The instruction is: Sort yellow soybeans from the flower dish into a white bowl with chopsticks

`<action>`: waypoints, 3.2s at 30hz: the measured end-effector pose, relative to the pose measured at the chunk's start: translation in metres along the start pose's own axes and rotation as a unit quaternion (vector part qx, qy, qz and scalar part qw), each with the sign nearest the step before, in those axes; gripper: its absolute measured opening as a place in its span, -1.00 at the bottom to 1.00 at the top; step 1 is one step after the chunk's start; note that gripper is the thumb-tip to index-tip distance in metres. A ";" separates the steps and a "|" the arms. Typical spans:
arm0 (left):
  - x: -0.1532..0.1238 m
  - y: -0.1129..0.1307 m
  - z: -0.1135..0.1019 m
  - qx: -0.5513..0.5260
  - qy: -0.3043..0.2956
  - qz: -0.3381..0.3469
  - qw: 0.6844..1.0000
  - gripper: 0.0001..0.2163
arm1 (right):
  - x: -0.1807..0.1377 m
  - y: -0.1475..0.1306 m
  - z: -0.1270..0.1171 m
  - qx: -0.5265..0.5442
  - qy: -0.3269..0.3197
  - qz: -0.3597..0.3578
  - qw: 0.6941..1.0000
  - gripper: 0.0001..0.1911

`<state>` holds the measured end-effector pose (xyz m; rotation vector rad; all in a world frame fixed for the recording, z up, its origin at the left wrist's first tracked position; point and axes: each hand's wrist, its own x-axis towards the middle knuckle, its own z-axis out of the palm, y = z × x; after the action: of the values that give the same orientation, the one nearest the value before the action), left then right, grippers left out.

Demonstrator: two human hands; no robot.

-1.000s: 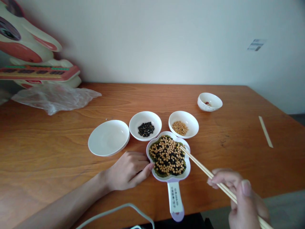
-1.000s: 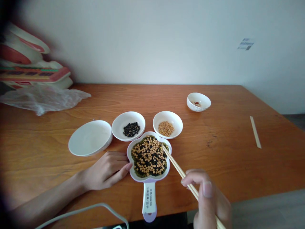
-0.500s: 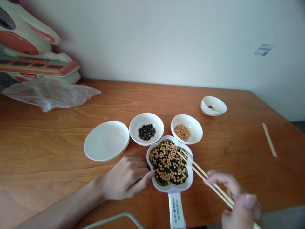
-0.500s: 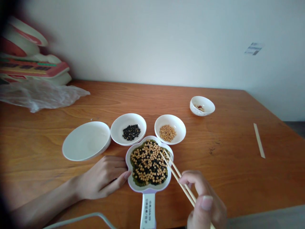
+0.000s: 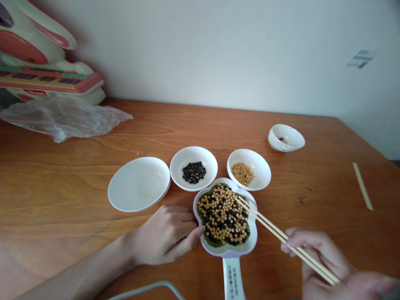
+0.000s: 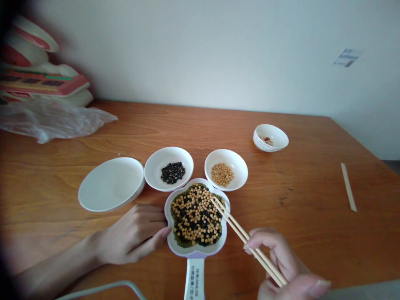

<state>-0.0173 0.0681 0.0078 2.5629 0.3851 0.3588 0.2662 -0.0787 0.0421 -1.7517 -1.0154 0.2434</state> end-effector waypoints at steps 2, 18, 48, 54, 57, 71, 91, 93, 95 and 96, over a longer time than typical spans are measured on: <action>0.000 0.000 0.000 -0.002 -0.003 -0.001 1.000 -0.65 | -0.002 0.000 0.003 0.008 0.003 0.024 1.000 0.02; -0.003 -0.001 0.002 -0.014 -0.004 0.000 1.000 -0.63 | -0.004 -0.004 0.000 0.008 -0.150 0.133 0.980 -0.58; -0.001 -0.002 0.003 -0.001 0.007 -0.001 1.000 -0.64 | 0.005 0.030 0.023 0.252 0.050 0.070 0.964 -0.35; -0.003 -0.001 0.002 -0.005 0.005 0.001 1.000 -0.63 | 0.001 0.016 0.015 0.215 -0.043 0.118 0.968 -0.21; -0.002 -0.001 0.001 -0.007 0.005 0.001 1.000 -0.63 | -0.003 0.007 0.016 0.192 -0.067 0.111 0.973 -0.18; -0.002 0.000 0.001 -0.002 0.009 0.007 1.000 -0.63 | -0.005 0.024 0.030 0.136 -0.062 0.027 0.988 -0.24; -0.001 -0.001 0.002 0.005 0.018 0.012 1.000 -0.63 | -0.012 0.030 0.035 0.203 -0.066 0.007 0.977 -0.27; 0.000 -0.001 0.001 0.002 0.017 0.012 1.000 -0.63 | -0.012 0.029 0.035 0.203 -0.081 0.000 0.976 -0.21; 0.000 -0.001 0.001 -0.002 0.017 0.012 1.000 -0.63 | -0.012 0.028 0.034 0.201 -0.089 -0.010 0.975 -0.17; 0.000 -0.001 0.001 -0.004 0.018 0.012 1.000 -0.63 | -0.011 0.028 0.034 0.199 -0.091 -0.015 0.976 -0.15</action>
<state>-0.0175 0.0683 0.0063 2.5583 0.3649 0.4151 0.2533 -0.0662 -0.0002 -1.3662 -1.0403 0.5568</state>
